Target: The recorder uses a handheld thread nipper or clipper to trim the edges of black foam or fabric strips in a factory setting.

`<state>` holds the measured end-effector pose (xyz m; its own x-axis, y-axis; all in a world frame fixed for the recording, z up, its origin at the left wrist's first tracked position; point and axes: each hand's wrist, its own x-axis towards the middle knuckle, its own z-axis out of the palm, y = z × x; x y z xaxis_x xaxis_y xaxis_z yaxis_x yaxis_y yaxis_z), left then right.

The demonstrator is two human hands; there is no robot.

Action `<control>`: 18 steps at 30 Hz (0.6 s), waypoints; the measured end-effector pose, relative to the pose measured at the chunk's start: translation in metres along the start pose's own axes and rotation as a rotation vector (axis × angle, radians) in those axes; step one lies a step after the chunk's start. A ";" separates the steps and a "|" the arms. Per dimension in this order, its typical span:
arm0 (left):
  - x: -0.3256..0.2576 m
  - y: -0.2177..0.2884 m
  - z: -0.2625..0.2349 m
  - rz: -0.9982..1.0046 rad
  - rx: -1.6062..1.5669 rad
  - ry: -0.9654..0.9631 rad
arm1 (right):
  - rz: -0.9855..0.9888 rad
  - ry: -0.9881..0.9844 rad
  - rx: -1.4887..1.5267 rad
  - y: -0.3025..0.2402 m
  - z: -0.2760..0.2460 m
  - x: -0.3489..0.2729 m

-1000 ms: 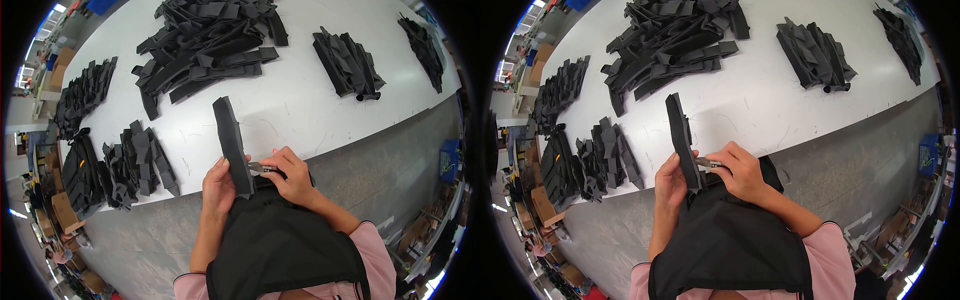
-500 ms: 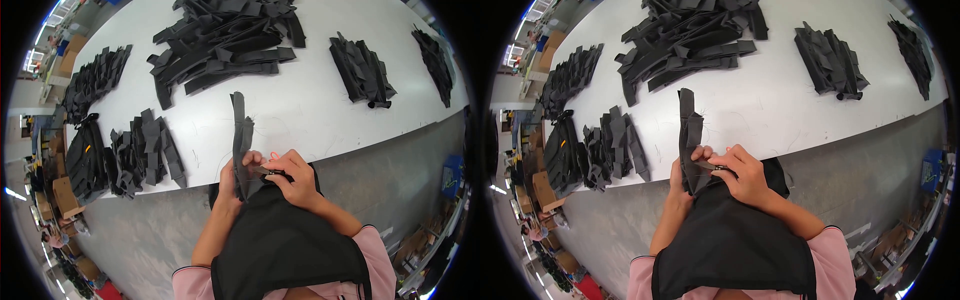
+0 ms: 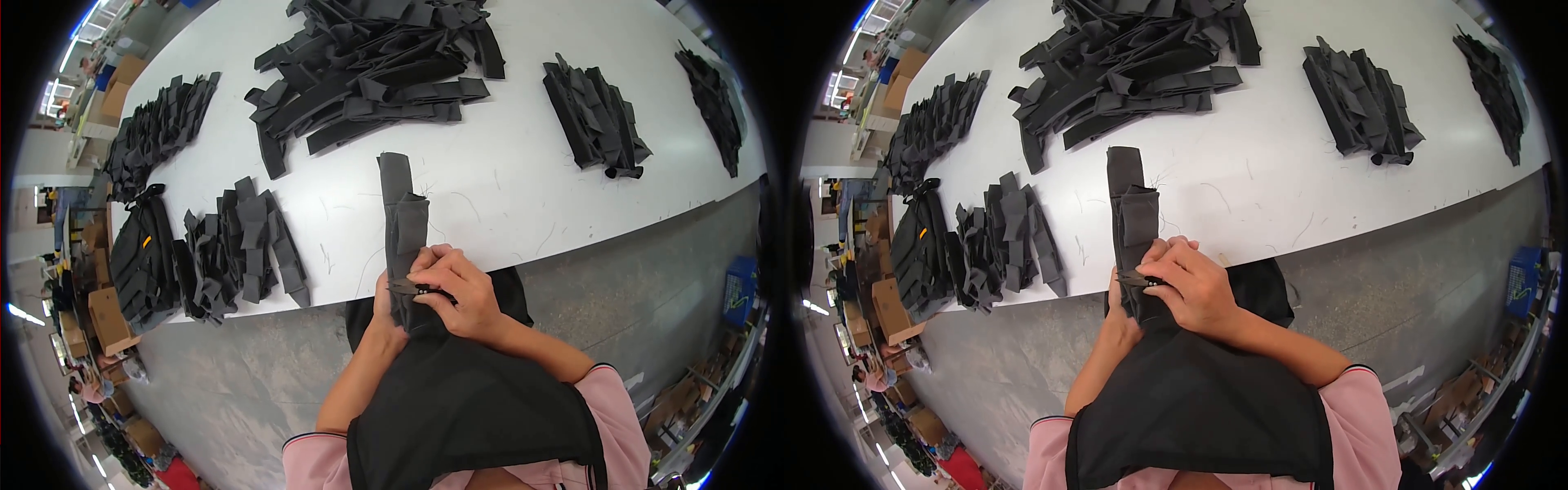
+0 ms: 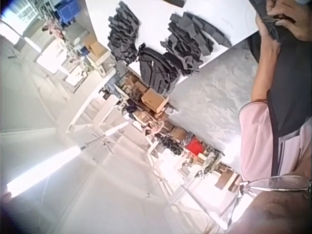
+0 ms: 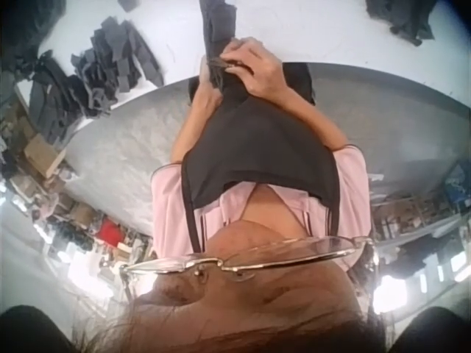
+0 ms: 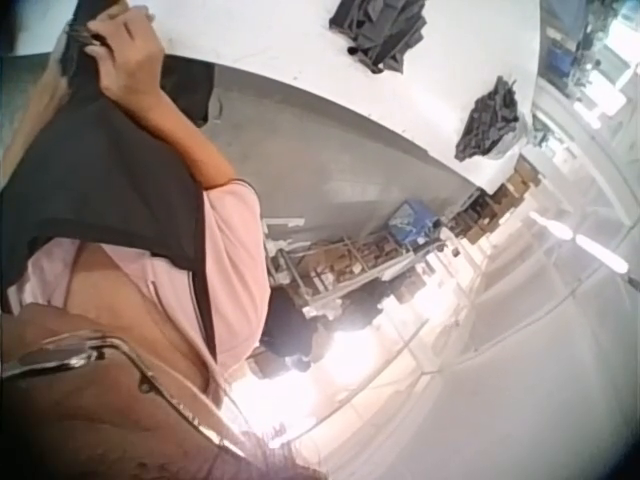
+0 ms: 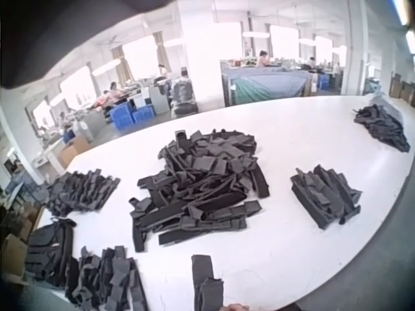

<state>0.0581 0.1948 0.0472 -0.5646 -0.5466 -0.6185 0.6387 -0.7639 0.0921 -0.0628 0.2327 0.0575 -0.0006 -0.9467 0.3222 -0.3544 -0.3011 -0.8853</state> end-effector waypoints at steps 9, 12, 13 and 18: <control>0.007 -0.004 0.000 0.080 0.051 -0.257 | 0.037 0.032 -0.074 -0.006 0.002 -0.004; 0.007 -0.005 0.000 0.056 0.007 -0.281 | -0.011 0.083 -0.021 -0.002 0.003 -0.003; 0.006 -0.005 0.000 0.032 -0.009 -0.245 | -0.010 0.083 -0.021 -0.002 0.002 -0.003; 0.004 -0.006 0.004 0.023 -0.003 -0.228 | -0.048 0.096 -0.107 -0.001 -0.006 -0.003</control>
<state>0.0504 0.1957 0.0473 -0.6533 -0.6273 -0.4239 0.6539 -0.7497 0.1018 -0.0682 0.2369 0.0591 -0.0692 -0.9145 0.3987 -0.4537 -0.3271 -0.8289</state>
